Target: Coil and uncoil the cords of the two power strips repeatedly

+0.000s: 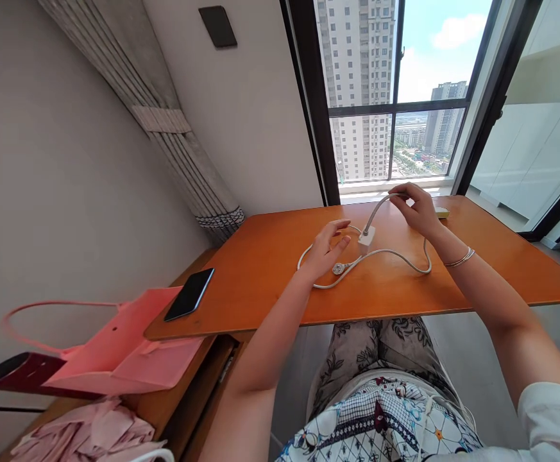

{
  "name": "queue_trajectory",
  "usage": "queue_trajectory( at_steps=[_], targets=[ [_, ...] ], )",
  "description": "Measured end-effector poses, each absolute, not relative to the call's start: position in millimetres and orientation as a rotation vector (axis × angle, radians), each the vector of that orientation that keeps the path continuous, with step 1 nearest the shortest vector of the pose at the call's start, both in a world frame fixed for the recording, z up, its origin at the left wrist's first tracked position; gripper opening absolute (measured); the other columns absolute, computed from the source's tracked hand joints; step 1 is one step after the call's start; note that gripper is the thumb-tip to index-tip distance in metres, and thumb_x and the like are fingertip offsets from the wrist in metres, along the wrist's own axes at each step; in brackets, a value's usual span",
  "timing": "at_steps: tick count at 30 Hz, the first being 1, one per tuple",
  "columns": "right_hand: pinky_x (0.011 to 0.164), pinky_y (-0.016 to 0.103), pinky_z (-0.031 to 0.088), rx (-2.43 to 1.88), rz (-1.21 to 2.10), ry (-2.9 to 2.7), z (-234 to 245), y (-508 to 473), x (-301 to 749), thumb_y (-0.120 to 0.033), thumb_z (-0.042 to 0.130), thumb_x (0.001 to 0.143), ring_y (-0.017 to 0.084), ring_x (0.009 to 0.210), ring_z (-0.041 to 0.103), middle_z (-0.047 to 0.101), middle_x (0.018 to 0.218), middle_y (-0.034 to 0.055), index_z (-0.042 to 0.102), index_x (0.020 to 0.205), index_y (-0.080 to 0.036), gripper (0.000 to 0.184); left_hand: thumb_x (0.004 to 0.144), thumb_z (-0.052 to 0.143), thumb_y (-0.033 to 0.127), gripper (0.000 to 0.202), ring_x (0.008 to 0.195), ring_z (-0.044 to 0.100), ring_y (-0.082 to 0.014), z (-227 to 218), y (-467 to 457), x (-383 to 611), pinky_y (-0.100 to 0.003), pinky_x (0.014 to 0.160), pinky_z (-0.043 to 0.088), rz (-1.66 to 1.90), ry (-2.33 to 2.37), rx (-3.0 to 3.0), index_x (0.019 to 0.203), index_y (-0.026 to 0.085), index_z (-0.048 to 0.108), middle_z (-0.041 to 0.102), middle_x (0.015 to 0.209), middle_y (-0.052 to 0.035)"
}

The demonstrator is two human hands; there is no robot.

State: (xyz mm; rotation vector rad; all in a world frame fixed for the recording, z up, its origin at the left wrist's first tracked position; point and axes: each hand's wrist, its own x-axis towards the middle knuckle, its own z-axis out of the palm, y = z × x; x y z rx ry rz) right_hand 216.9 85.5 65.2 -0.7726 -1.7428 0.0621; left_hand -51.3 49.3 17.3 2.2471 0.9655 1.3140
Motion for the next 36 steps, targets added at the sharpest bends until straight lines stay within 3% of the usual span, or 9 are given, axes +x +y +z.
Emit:
queue_trajectory(
  at_steps=[4, 7, 12, 16, 21, 23, 26, 30, 36],
  targets=[
    [0.079, 0.035, 0.054, -0.705, 0.067, -1.718, 67.7, 64.0, 203.5, -0.039, 0.061, 0.092, 0.018, 0.082, 0.063, 0.07, 0.091, 0.0038, 0.07, 0.096, -0.024, 0.017, 0.094, 0.05, 0.059, 0.045, 0.107, 0.066, -0.0255, 48.8, 33.5, -22.7, -0.039, 0.091, 0.053, 0.978, 0.693, 2.185, 0.111, 0.02, 0.065, 0.071, 0.115, -0.0099],
    [0.082, 0.036, 0.054, -0.752, 0.097, -1.668, 62.8, 55.6, 200.9, -0.039, 0.061, 0.092, 0.019, 0.086, 0.064, 0.07, 0.097, 0.0043, 0.068, 0.103, -0.025, 0.019, 0.09, 0.051, 0.066, 0.048, 0.093, 0.068, -0.0249, 52.8, 23.2, -19.1, -0.039, 0.081, 0.053, 0.961, 0.632, 1.973, 0.097, 0.02, 0.061, 0.073, 0.1, -0.0104],
    [0.074, 0.033, 0.053, -0.903, 0.453, -1.735, 35.6, 58.9, 209.9, -0.04, 0.057, 0.091, 0.016, 0.071, 0.062, 0.065, 0.08, 0.0, 0.063, 0.107, -0.023, 0.024, 0.088, 0.05, 0.064, 0.043, 0.087, 0.069, -0.0206, 50.5, 12.9, -32.3, -0.039, 0.079, 0.055, 1.343, 0.589, 1.66, 0.096, 0.022, 0.056, 0.066, 0.125, -0.0103],
    [0.063, 0.03, 0.052, -0.904, 0.821, -1.665, 1.3, 55.4, 207.5, -0.045, 0.05, 0.092, 0.014, 0.062, 0.055, 0.054, 0.07, -0.0038, 0.056, 0.114, -0.022, 0.033, 0.078, 0.063, 0.056, 0.036, 0.088, 0.069, -0.0176, 51.5, 7.5, -40.1, -0.032, 0.072, 0.055, 1.461, 0.505, 1.42, 0.096, 0.024, 0.058, 0.06, 0.139, -0.006],
    [0.06, 0.028, 0.043, -1.048, 0.465, -1.812, -14.6, 37.2, 197.8, -0.038, 0.038, 0.1, 0.014, 0.058, 0.047, 0.055, 0.07, -0.0012, 0.059, 0.126, -0.016, 0.04, 0.071, 0.074, 0.036, 0.032, 0.072, 0.069, -0.0141, 49.4, -0.9, -37.4, -0.027, 0.061, 0.051, 1.281, 0.298, 1.393, 0.095, 0.022, 0.058, 0.061, 0.142, -0.0098],
    [0.063, 0.029, 0.042, -1.122, 0.33, -1.924, -9.2, 30.1, 196.3, -0.032, 0.037, 0.1, 0.016, 0.062, 0.053, 0.063, 0.076, 0.0034, 0.057, 0.132, -0.014, 0.042, 0.075, 0.072, 0.029, 0.032, 0.077, 0.072, -0.0168, 48.4, -5.2, -34.5, -0.029, 0.066, 0.053, 1.231, 0.271, 1.48, 0.102, 0.021, 0.058, 0.061, 0.142, -0.0124],
    [0.065, 0.03, 0.042, -1.257, 0.166, -2.071, 2.7, 17.8, 193.4, -0.025, 0.038, 0.1, 0.021, 0.072, 0.062, 0.07, 0.09, 0.01, 0.049, 0.141, -0.012, 0.045, 0.082, 0.062, 0.019, 0.034, 0.106, 0.071, -0.0239, 47.1, -11.9, -27.7, -0.036, 0.087, 0.055, 1.185, 0.271, 1.714, 0.115, 0.023, 0.054, 0.056, 0.147, -0.0133],
    [0.065, 0.03, 0.042, -1.417, 0.026, -2.2, 12.5, -1.6, 185.5, -0.022, 0.041, 0.1, 0.025, 0.082, 0.067, 0.071, 0.109, 0.0153, 0.043, 0.145, -0.014, 0.047, 0.077, 0.048, 0.003, 0.057, 0.141, 0.049, -0.0269, 45.0, -21.0, -13.4, -0.048, 0.11, 0.046, 1.204, 0.377, 2.16, 0.13, 0.024, 0.044, 0.039, 0.16, -0.0142],
    [0.066, 0.029, 0.043, -1.152, 0.293, -2.201, 11.6, -17.1, 183.8, -0.025, 0.05, 0.096, 0.018, 0.073, 0.059, 0.064, 0.088, 0.007, 0.058, 0.115, -0.015, 0.024, 0.075, 0.042, -0.003, 0.07, 0.15, 0.034, -0.0309, 38.7, -29.3, 3.4, -0.061, 0.12, 0.033, 1.143, 0.527, 2.903, 0.142, 0.014, 0.03, 0.031, 0.161, -0.025]
  ],
)
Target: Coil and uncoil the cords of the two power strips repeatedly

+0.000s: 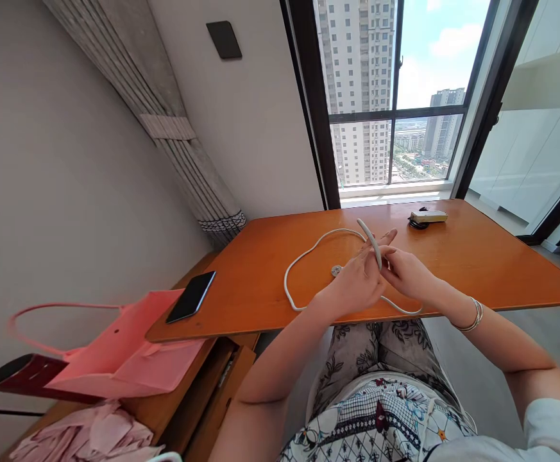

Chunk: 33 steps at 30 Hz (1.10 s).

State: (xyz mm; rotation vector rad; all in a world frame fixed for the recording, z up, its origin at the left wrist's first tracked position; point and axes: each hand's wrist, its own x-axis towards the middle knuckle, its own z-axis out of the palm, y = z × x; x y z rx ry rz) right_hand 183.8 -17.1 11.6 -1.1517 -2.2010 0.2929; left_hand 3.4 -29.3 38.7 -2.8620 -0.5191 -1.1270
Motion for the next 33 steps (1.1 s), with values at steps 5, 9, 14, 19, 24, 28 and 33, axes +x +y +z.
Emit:
queue_trajectory(
  at_steps=[5, 9, 14, 19, 24, 28, 33],
  targets=[
    [0.064, 0.028, 0.047, -0.795, 0.978, -1.902, -0.3, -18.4, 193.0, -0.036, 0.058, 0.091, 0.013, 0.068, 0.051, 0.056, 0.086, -0.0002, 0.048, 0.133, -0.02, 0.045, 0.077, 0.044, -0.002, 0.069, 0.147, 0.04, -0.0322, 36.0, -22.0, -1.0, -0.057, 0.116, 0.039, -1.148, -0.665, -2.736, 0.142, 0.01, 0.027, 0.035, 0.158, -0.029],
    [0.078, 0.035, 0.051, -0.774, 1.084, -1.77, -16.7, -19.4, 198.1, -0.036, 0.056, 0.092, 0.016, 0.079, 0.059, 0.058, 0.088, 0.0009, 0.04, 0.144, -0.022, 0.056, 0.074, 0.043, 0.001, 0.076, 0.113, 0.069, -0.0239, 37.0, -20.1, -7.9, -0.051, 0.104, 0.05, -1.618, -0.711, -2.961, 0.145, 0.021, 0.026, 0.05, 0.149, -0.0195],
    [0.078, 0.035, 0.05, -0.937, 1.017, -1.774, -38.3, -16.5, 207.2, -0.045, 0.052, 0.093, 0.017, 0.074, 0.058, 0.055, 0.074, -0.0005, 0.06, 0.12, -0.018, 0.039, 0.068, 0.052, 0.006, 0.055, 0.053, 0.062, -0.0079, 57.3, -26.3, -23.6, -0.025, 0.058, 0.05, -2.847, -0.781, -2.819, 0.12, 0.025, 0.051, 0.068, 0.093, 0.002],
    [0.057, 0.027, 0.045, -1.001, 0.935, -1.526, -44.1, -3.0, 230.1, -0.056, 0.054, 0.089, 0.012, 0.058, 0.047, 0.047, 0.067, -0.0042, 0.061, 0.102, -0.02, 0.039, 0.068, 0.059, 0.011, 0.034, 0.041, 0.05, -0.0034, 76.6, -21.9, -49.4, -0.022, 0.05, 0.044, -3.33, -0.817, -2.507, 0.101, 0.021, 0.062, 0.065, 0.079, 0.0038],
    [0.059, 0.03, 0.045, -1.107, 0.309, -1.402, -17.5, 10.5, 250.0, -0.048, 0.049, 0.095, 0.017, 0.066, 0.055, 0.06, 0.08, 0.0023, 0.066, 0.114, -0.021, 0.037, 0.081, 0.074, 0.037, 0.036, 0.039, 0.057, -0.0091, 62.7, -22.5, -50.1, -0.023, 0.043, 0.043, -2.996, -0.772, -2.941, 0.11, 0.019, 0.063, 0.068, 0.074, 0.0019],
    [0.071, 0.032, 0.048, -1.223, -0.041, -1.778, -1.2, -0.5, 238.1, -0.036, 0.043, 0.1, 0.022, 0.08, 0.064, 0.07, 0.09, 0.0095, 0.071, 0.118, -0.021, 0.037, 0.087, 0.07, 0.047, 0.047, 0.065, 0.073, -0.0174, 50.4, -26.0, -32.1, -0.025, 0.056, 0.054, -2.767, -0.854, -3.025, 0.123, 0.019, 0.06, 0.075, 0.09, -0.0057],
    [0.057, 0.027, 0.04, -1.464, -0.136, -2.326, 0.3, -31.8, 202.4, -0.029, 0.048, 0.1, 0.019, 0.07, 0.066, 0.071, 0.093, 0.0093, 0.064, 0.133, -0.022, 0.037, 0.099, 0.051, 0.045, 0.047, 0.103, 0.074, -0.0229, 40.8, -21.6, -15.4, -0.036, 0.087, 0.059, -2.328, -0.785, -3.136, 0.139, 0.02, 0.052, 0.072, 0.123, -0.0142]
  ],
)
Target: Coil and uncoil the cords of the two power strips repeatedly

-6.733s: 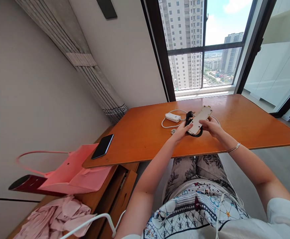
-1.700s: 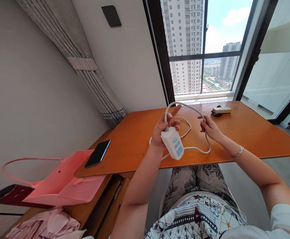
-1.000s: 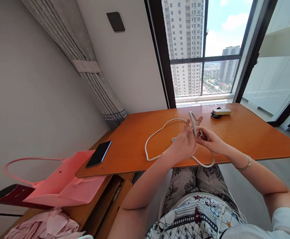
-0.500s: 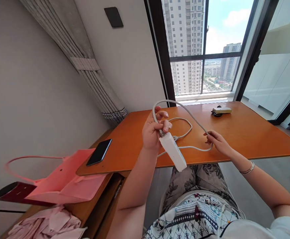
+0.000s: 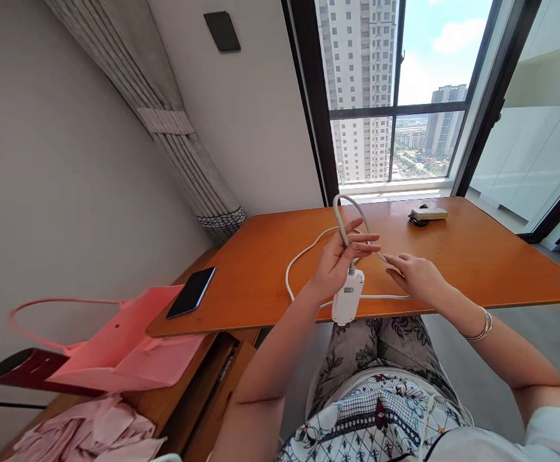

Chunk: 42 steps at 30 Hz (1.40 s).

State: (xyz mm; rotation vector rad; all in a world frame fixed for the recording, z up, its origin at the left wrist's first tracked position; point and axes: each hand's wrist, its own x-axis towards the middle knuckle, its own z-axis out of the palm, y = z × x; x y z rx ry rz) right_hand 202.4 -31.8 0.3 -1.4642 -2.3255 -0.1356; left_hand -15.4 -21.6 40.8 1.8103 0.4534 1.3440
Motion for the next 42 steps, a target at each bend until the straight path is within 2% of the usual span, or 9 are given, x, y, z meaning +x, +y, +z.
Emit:
queue_trajectory(
  at_steps=[5, 8, 16, 22, 27, 32, 35, 38, 42],
  targets=[
    [0.054, 0.026, 0.032, -1.247, -0.264, -2.548, 4.0, -51.5, 186.4, -0.023, 0.047, 0.1, 0.015, 0.065, 0.063, 0.07, 0.084, 0.0065, 0.065, 0.131, -0.024, 0.036, 0.104, 0.037, 0.031, 0.042, 0.139, 0.051, -0.0229, 39.5, -21.2, -12.5, -0.045, 0.114, 0.043, 1.236, 0.527, 2.382, 0.144, 0.022, 0.047, 0.058, 0.146, -0.0141],
    [0.054, 0.027, 0.031, -1.044, -0.39, -2.527, 9.2, -55.9, 188.9, -0.023, 0.045, 0.101, 0.014, 0.063, 0.059, 0.069, 0.078, 0.0064, 0.068, 0.128, -0.022, 0.035, 0.104, 0.033, 0.025, 0.041, 0.141, 0.049, -0.0228, 43.6, -25.6, -10.7, -0.05, 0.118, 0.037, 1.122, 0.589, 2.613, 0.141, 0.019, 0.048, 0.066, 0.136, -0.0131],
    [0.058, 0.029, 0.034, -0.781, -0.483, -2.257, 26.6, -58.4, 201.1, -0.028, 0.048, 0.102, 0.013, 0.061, 0.055, 0.07, 0.07, 0.003, 0.075, 0.094, -0.024, 0.028, 0.101, 0.042, 0.038, 0.042, 0.097, 0.067, -0.0291, 56.2, -41.6, -7.8, -0.042, 0.087, 0.05, 1.083, 0.855, 2.571, 0.132, 0.013, 0.055, 0.07, 0.078, -0.0088],
    [0.059, 0.031, 0.041, -0.81, -0.347, -2.165, 36.3, -57.0, 208.3, -0.042, 0.053, 0.1, 0.016, 0.067, 0.061, 0.075, 0.084, 0.0066, 0.073, 0.092, -0.026, 0.027, 0.101, 0.041, 0.045, 0.038, 0.064, 0.054, -0.0162, 58.1, -41.0, -11.8, -0.029, 0.065, 0.044, 0.932, 0.737, 2.213, 0.124, 0.019, 0.057, 0.055, 0.069, 0.0007],
    [0.072, 0.034, 0.052, -0.845, -0.288, -2.156, 55.7, -58.6, 206.4, -0.05, 0.061, 0.095, 0.02, 0.082, 0.066, 0.072, 0.096, 0.0092, 0.074, 0.108, -0.028, 0.029, 0.089, 0.049, 0.071, 0.053, 0.048, 0.035, -0.009, 50.1, -24.6, -13.4, -0.024, 0.048, 0.034, 0.679, 0.487, 1.777, 0.096, 0.019, 0.056, 0.04, 0.061, 0.0068],
    [0.096, 0.044, 0.054, -0.797, -0.06, -2.168, 75.7, -47.6, 206.4, -0.054, 0.066, 0.089, 0.028, 0.114, 0.063, 0.062, 0.129, 0.013, 0.067, 0.127, -0.027, 0.047, 0.063, 0.082, 0.064, 0.057, 0.049, 0.045, -0.0077, 46.0, -20.7, -11.9, -0.026, 0.056, 0.046, 0.505, 0.425, 1.655, 0.085, 0.019, 0.055, 0.043, 0.059, 0.0088],
    [0.101, 0.045, 0.052, -0.697, 0.171, -2.314, 78.2, -38.6, 205.9, -0.054, 0.075, 0.082, 0.029, 0.121, 0.062, 0.063, 0.133, 0.012, 0.064, 0.133, -0.027, 0.059, 0.062, 0.085, 0.056, 0.05, 0.042, 0.041, -0.0067, 40.2, -22.5, -12.8, -0.028, 0.057, 0.048, 0.454, 0.376, 1.564, 0.077, 0.019, 0.054, 0.04, 0.052, 0.0103],
    [0.093, 0.038, 0.055, -0.694, 0.375, -2.421, 75.5, -36.3, 203.8, -0.049, 0.077, 0.082, 0.025, 0.109, 0.068, 0.071, 0.122, 0.0095, 0.063, 0.132, -0.024, 0.058, 0.065, 0.083, 0.049, 0.044, 0.034, 0.028, -0.0032, 35.3, -22.4, -15.1, -0.031, 0.056, 0.049, 0.443, 0.316, 1.471, 0.071, 0.019, 0.05, 0.036, 0.044, 0.0124],
    [0.067, 0.025, 0.053, -0.814, 0.488, -2.354, 74.6, -39.3, 204.5, -0.036, 0.063, 0.094, 0.015, 0.074, 0.07, 0.075, 0.087, 0.0037, 0.069, 0.112, -0.02, 0.025, 0.068, 0.082, 0.047, 0.041, 0.037, 0.035, -0.0045, 39.1, -21.1, -17.1, -0.032, 0.061, 0.053, 0.517, 0.399, 1.495, 0.074, 0.018, 0.054, 0.044, 0.047, 0.0101]
  ],
)
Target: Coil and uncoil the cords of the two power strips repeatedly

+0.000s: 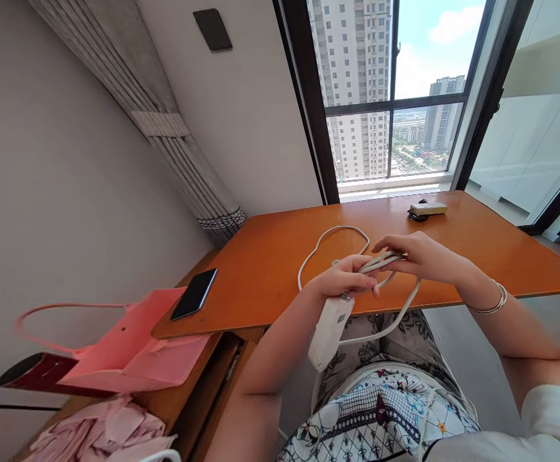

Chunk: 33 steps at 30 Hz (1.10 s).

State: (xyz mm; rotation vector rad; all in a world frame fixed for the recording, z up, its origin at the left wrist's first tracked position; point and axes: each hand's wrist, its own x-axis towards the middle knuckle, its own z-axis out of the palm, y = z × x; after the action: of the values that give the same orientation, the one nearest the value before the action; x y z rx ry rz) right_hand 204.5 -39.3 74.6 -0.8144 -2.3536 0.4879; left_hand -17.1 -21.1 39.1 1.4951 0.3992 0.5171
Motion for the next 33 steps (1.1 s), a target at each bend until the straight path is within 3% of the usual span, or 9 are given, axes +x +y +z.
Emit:
queue_trajectory(
  at_steps=[4, 7, 12, 17, 23, 29, 33],
  targets=[
    [0.046, 0.019, 0.043, -0.835, 0.728, -2.225, 79.6, -35.0, 208.0, -0.04, 0.062, 0.094, 0.007, 0.047, 0.056, 0.063, 0.058, -0.0032, 0.07, 0.094, -0.017, 0.025, 0.076, 0.08, 0.049, 0.039, 0.053, 0.055, -0.0086, 46.8, -18.1, -18.5, -0.035, 0.082, 0.057, 0.696, 0.472, 1.567, 0.078, 0.018, 0.056, 0.052, 0.056, 0.0073],
    [0.039, 0.018, 0.038, -0.831, 0.93, -2.082, 81.7, -25.3, 207.9, -0.047, 0.067, 0.089, 0.006, 0.04, 0.048, 0.056, 0.051, -0.0052, 0.069, 0.087, -0.016, 0.031, 0.077, 0.079, 0.052, 0.04, 0.061, 0.059, -0.0106, 47.4, -15.1, -19.9, -0.037, 0.083, 0.057, 0.767, 0.434, 1.525, 0.088, 0.017, 0.063, 0.053, 0.062, 0.0056],
    [0.036, 0.018, 0.034, -0.768, 1.198, -1.913, 72.4, -8.1, 200.0, -0.052, 0.073, 0.083, 0.005, 0.038, 0.045, 0.057, 0.052, -0.0051, 0.066, 0.082, -0.015, 0.038, 0.078, 0.078, 0.049, 0.039, 0.05, 0.044, -0.0066, 41.7, -15.8, -18.4, -0.026, 0.065, 0.053, 0.823, 0.365, 1.282, 0.089, 0.014, 0.065, 0.043, 0.058, 0.0064],
    [0.042, 0.02, 0.041, -0.663, 1.267, -1.712, 50.3, -0.4, 188.8, -0.051, 0.079, 0.076, 0.005, 0.041, 0.047, 0.054, 0.053, -0.008, 0.066, 0.089, -0.016, 0.04, 0.088, 0.066, 0.035, 0.022, 0.043, 0.025, -0.002, 42.2, -22.3, -10.9, -0.016, 0.043, 0.032, 0.899, 0.364, 1.016, 0.089, 0.013, 0.064, 0.043, 0.065, 0.0045],
    [0.038, 0.019, 0.038, -0.665, 1.276, -1.664, 40.9, -5.9, 185.9, -0.055, 0.074, 0.081, 0.006, 0.035, 0.045, 0.052, 0.047, -0.0096, 0.062, 0.091, -0.017, 0.041, 0.092, 0.06, 0.033, 0.021, 0.04, 0.019, -0.0011, 46.2, -25.6, -5.2, -0.014, 0.038, 0.022, 0.891, 0.349, 0.95, 0.085, 0.013, 0.06, 0.041, 0.062, 0.0052],
    [0.044, 0.022, 0.048, -0.609, 1.366, -1.743, 44.5, -8.3, 190.1, -0.06, 0.073, 0.08, 0.01, 0.044, 0.059, 0.063, 0.055, -0.003, 0.066, 0.094, -0.014, 0.049, 0.092, 0.059, 0.053, 0.041, 0.036, 0.012, -0.0023, 46.8, -24.5, -9.2, -0.014, 0.035, 0.018, 0.738, 0.343, 1.034, 0.075, 0.017, 0.049, 0.037, 0.05, 0.0085],
    [0.054, 0.026, 0.055, -0.561, 1.422, -1.78, 40.0, -3.7, 193.0, -0.058, 0.074, 0.08, 0.015, 0.055, 0.068, 0.069, 0.064, 0.0018, 0.07, 0.095, -0.012, 0.048, 0.096, 0.051, 0.054, 0.044, 0.035, 0.012, -0.0046, 47.9, -29.6, -10.5, -0.016, 0.035, 0.019, 0.631, 0.36, 1.06, 0.072, 0.019, 0.045, 0.034, 0.043, 0.0086]
  ],
)
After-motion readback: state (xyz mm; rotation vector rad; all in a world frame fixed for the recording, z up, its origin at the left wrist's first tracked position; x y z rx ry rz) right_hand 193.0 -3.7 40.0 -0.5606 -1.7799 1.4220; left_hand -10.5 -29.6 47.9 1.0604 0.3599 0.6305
